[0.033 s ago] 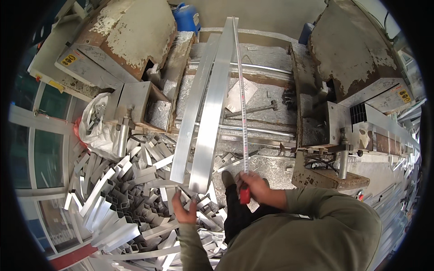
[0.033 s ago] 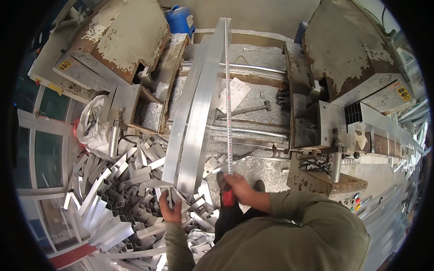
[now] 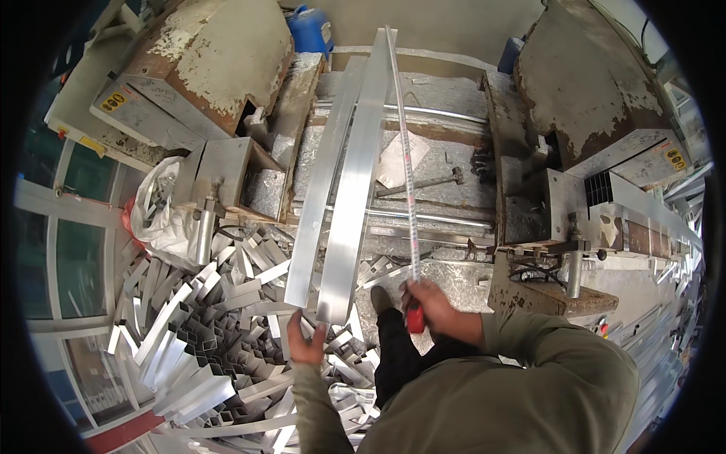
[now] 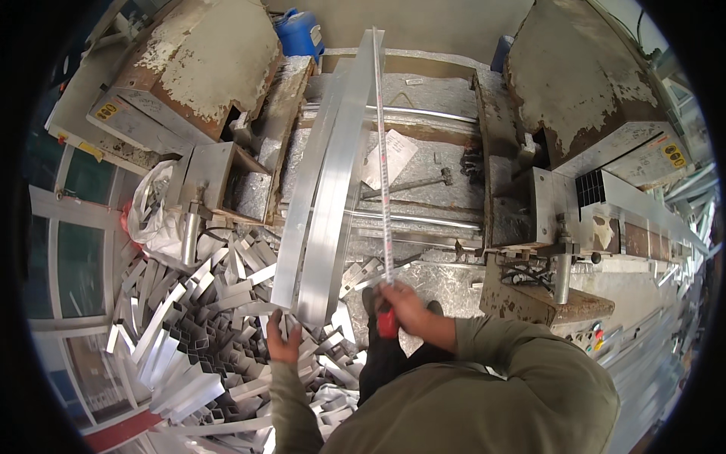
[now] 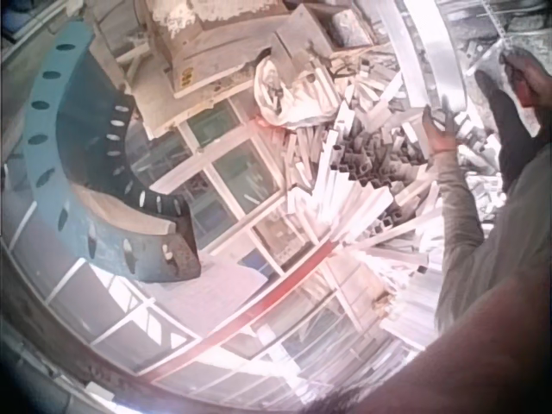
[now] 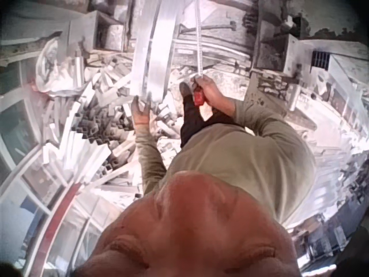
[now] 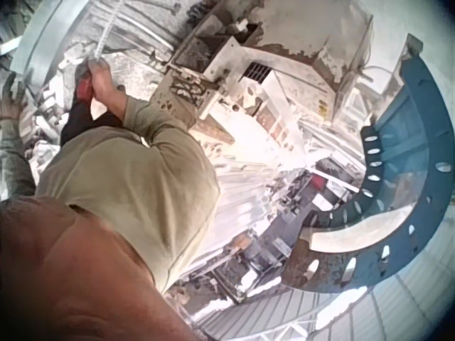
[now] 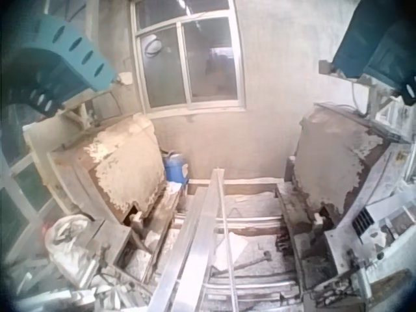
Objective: The person repeatedly picks up long aluminum profiles, measures them with a tape measure, and cuts them using a chop saw. After each cut, the person removes the cut piece and places it aside, then repeats the process with another profile.
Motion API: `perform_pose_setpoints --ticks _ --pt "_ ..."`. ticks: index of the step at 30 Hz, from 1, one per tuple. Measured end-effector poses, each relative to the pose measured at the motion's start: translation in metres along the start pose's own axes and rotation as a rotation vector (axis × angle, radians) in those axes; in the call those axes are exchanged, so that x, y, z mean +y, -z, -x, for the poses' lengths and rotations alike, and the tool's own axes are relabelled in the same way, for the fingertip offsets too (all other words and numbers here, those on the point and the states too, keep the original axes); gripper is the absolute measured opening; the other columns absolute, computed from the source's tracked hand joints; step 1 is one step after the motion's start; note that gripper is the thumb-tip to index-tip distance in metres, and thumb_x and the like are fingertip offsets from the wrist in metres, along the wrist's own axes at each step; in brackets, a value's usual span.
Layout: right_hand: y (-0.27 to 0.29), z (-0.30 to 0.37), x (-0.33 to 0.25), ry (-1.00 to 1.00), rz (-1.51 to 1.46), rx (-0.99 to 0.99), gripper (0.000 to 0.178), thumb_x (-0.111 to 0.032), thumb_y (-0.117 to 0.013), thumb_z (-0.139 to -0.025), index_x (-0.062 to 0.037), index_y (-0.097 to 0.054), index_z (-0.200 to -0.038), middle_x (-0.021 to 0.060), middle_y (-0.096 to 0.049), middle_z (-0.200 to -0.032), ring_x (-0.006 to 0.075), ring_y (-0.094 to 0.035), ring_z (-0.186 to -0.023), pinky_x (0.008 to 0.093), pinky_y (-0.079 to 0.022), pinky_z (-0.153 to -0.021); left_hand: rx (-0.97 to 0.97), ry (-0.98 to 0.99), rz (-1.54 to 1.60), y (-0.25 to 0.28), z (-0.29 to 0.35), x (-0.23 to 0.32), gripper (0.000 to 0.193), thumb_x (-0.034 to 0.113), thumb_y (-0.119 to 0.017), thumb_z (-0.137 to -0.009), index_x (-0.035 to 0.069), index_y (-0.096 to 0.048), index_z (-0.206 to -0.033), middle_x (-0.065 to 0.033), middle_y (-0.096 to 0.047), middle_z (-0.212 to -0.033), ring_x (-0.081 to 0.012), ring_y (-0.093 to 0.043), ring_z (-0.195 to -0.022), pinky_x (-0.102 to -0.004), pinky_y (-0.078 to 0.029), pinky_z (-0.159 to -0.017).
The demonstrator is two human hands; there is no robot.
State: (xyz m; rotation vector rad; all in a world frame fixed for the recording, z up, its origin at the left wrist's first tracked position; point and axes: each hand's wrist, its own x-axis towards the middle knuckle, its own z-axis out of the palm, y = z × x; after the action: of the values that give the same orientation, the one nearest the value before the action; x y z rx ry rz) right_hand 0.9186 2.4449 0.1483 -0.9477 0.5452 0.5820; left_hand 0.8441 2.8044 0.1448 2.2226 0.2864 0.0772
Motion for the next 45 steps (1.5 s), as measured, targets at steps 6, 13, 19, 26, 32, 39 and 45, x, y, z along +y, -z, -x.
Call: perform_pose_setpoints --ticks 6,13,19,26,32,39,45 --pt "0.030 -0.048 -0.030 0.161 0.117 0.170 0.029 -0.036 -0.063 -0.116 -0.0075 -0.068 -0.114 0.0040 -0.068 -0.083 0.0140 -0.063 -0.068 0.0317 -0.053 -0.061 -0.578 0.804 0.469 -0.073 -0.127 -0.136 0.084 0.072 -0.059 -0.106 0.007 -0.059 -0.159 -0.0106 -0.064 -0.156 -0.0291 -0.061 -0.140 -0.0386 -0.049 -0.108" --pt "0.040 -0.018 -0.027 0.126 -0.057 0.117 0.033 -0.036 -0.056 -0.119 -0.0063 -0.068 -0.115 0.0058 -0.069 -0.085 0.0177 -0.065 -0.070 0.0350 -0.057 -0.064 -0.862 0.976 0.685 -0.155 -0.165 -0.181 0.088 0.079 -0.045 -0.108 0.007 -0.065 -0.154 -0.0130 -0.072 -0.147 -0.0280 -0.065 -0.136 -0.0401 -0.051 -0.110" --pt "0.054 0.026 -0.027 0.196 0.035 0.197 0.033 -0.036 -0.054 -0.120 -0.0049 -0.065 -0.115 0.0067 -0.069 -0.085 0.0196 -0.068 -0.071 0.0356 -0.058 -0.063 -0.935 0.997 0.717 -0.196 -0.173 -0.161 0.088 0.078 -0.043 -0.109 0.006 -0.066 -0.153 -0.0149 -0.072 -0.147 -0.0304 -0.065 -0.136 -0.0408 -0.050 -0.112" --pt "0.061 0.075 -0.005 0.191 -0.043 0.359 0.037 -0.039 -0.058 -0.118 -0.0028 -0.066 -0.113 0.0077 -0.069 -0.083 0.0214 -0.069 -0.070 0.0361 -0.060 -0.066 -0.814 1.043 0.819 -0.273 -0.093 -0.092 0.089 0.078 -0.041 -0.110 0.004 -0.066 -0.153 -0.0172 -0.071 -0.148 -0.0331 -0.065 -0.137 -0.0417 -0.049 -0.114" --pt "0.073 0.123 -0.005 0.198 -0.033 0.433 0.039 -0.040 -0.056 -0.118 -0.0031 -0.066 -0.112 0.0081 -0.068 -0.080 0.0215 -0.069 -0.069 0.0367 -0.059 -0.066 -0.786 1.071 0.855 -0.337 -0.051 -0.032 0.089 0.077 -0.039 -0.110 0.003 -0.066 -0.152 -0.0191 -0.071 -0.148 -0.0354 -0.065 -0.138 -0.0424 -0.049 -0.116" --pt "0.104 0.146 -0.005 0.200 -0.039 0.381 0.037 -0.038 -0.057 -0.118 -0.0027 -0.066 -0.114 0.0092 -0.069 -0.081 0.0217 -0.069 -0.068 0.0364 -0.059 -0.065 -0.791 1.015 0.802 -0.393 -0.026 0.027 0.090 0.077 -0.036 -0.111 0.002 -0.067 -0.151 -0.0214 -0.071 -0.148 -0.0381 -0.065 -0.138 -0.0433 -0.048 -0.118" --pt "0.140 0.147 -0.022 0.084 0.041 0.224 0.035 -0.034 -0.058 -0.118 -0.0021 -0.070 -0.112 0.0084 -0.071 -0.084 0.0171 -0.068 -0.068 0.0318 -0.056 -0.063 -0.436 0.473 0.172 -0.378 -0.019 0.064 0.069 0.052 -0.050 -0.111 -0.001 -0.062 -0.153 -0.0277 -0.065 -0.152 -0.0459 -0.060 -0.140 -0.0476 -0.046 -0.122"
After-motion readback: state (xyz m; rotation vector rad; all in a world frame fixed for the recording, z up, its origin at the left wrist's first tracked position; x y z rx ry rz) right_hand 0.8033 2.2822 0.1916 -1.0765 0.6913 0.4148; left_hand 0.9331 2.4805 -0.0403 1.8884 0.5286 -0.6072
